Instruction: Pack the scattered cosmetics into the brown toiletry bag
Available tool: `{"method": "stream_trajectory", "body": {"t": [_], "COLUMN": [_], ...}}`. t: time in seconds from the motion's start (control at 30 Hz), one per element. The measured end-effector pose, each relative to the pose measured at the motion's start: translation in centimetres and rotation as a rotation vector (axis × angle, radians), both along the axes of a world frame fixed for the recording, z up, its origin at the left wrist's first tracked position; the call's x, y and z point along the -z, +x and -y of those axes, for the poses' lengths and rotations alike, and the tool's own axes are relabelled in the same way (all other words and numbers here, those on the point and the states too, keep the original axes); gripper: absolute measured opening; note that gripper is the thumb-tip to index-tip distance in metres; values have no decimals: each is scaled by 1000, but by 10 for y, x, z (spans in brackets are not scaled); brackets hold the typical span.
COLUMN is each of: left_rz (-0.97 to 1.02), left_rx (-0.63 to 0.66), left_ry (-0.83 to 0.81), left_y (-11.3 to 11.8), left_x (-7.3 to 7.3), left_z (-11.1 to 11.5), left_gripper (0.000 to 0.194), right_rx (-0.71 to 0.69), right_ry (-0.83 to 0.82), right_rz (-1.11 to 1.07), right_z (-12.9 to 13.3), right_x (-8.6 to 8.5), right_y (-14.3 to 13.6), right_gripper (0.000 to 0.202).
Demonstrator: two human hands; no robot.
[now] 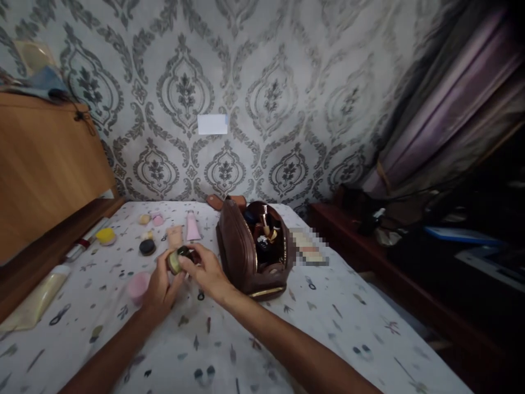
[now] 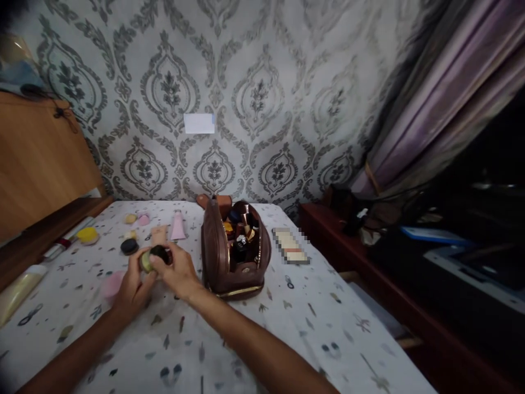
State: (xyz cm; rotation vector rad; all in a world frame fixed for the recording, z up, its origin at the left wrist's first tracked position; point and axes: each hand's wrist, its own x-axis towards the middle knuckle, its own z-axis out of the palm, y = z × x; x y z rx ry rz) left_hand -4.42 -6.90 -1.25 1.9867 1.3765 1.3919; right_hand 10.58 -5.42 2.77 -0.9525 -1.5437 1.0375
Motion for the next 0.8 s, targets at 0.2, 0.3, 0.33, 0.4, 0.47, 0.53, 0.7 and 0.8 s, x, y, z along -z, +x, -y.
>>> {"method": "stream_trajectory", "body": {"t": [0.2,0.3,0.33,0.4,0.47,0.53,0.7,0.8], "left_rz": [-49,-65,-57,-41,-20,15,114,201], "left_rx": [47,51,60,80,86,94,140,168], "left_ry": [-5,-79,-94,-120,-150,-170,-229,-260], "left_y": [3,5,6,7,9,10,12,14], "left_x": [1,1,0,-3,-5,-7,-7,-8], "left_z": [8,6,5,3,2,2,3,4], "left_gripper": [46,45,43,36,34,35,36,37], "right_rx": [-219,-320,-356,-424,-451,-427,-382,-377], "right_ry": [80,111,92,-3,-129,-231,-339,-256], "right_rz": [36,54,73,111,116,86,-56,-21], "right_z": [14,16,15,8,-1,-11,-25,-28], "right_x": [-63,-96,-104,-116,-120,-118,-101,-94], "right_y": [37,57,63,71,76,78,76,76], "right_gripper": [24,26,26,30,37,46,55,49]}}
